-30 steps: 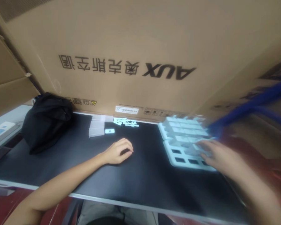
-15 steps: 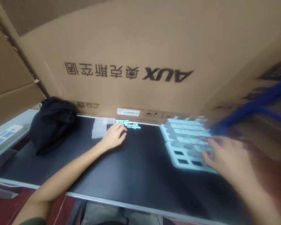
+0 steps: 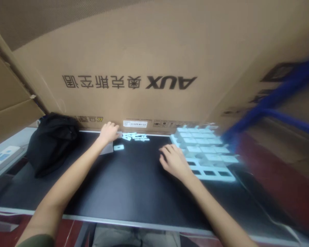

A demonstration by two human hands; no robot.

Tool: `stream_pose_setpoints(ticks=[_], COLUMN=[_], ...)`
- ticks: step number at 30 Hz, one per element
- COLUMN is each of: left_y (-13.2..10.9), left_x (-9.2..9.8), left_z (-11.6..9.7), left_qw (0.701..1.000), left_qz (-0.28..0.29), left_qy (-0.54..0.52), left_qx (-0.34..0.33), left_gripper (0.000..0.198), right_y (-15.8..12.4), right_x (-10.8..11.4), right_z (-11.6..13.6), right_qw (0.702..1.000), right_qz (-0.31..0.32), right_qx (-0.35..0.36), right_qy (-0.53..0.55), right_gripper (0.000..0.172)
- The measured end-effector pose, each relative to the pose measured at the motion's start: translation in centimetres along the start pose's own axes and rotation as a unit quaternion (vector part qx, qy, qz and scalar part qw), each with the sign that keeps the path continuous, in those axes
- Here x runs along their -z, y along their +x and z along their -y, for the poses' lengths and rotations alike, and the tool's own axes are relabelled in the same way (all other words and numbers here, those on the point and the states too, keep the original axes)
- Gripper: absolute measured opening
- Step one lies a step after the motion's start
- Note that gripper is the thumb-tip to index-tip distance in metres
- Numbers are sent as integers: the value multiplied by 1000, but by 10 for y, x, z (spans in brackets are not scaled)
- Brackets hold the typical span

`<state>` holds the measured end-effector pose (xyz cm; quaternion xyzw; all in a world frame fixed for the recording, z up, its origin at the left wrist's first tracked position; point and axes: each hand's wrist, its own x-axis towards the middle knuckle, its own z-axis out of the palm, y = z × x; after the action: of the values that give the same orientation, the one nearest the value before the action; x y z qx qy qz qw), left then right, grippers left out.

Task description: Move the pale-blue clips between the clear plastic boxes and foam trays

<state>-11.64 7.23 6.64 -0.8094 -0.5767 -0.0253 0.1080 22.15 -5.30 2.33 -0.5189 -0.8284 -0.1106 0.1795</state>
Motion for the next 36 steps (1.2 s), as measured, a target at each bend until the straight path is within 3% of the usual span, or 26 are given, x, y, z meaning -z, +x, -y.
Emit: stream_pose_setpoints(ticks=[5,12,18,30,33,36], left_y=[-4,-4,0,13,5,-14], left_x=[-6,-26,-32,-27,-22,-19], left_z=[28,23,16,14,18,35], left_qw=[999,999,999,996,995,994], left_qz=[42,45,30,19,3,-19], left_qy=[7,11,12,-22,-42,-62], left_qx=[10,2,-9,-79,-92,-90], left_gripper=[32,33,41,46,51,46], right_y=[60,122,128,119,121,130], right_x=[-30,-63,-70,-68,-65,-63], right_z=[24,60,69,61,63,67], right_qw=[996,988,986,991,993,992], right_qz=[72,105,111,109,93,87], right_qx=[19,98,118,73,62,73], right_qy=[51,62,49,34,38,47], right_gripper=[32,36,29,24,30,38])
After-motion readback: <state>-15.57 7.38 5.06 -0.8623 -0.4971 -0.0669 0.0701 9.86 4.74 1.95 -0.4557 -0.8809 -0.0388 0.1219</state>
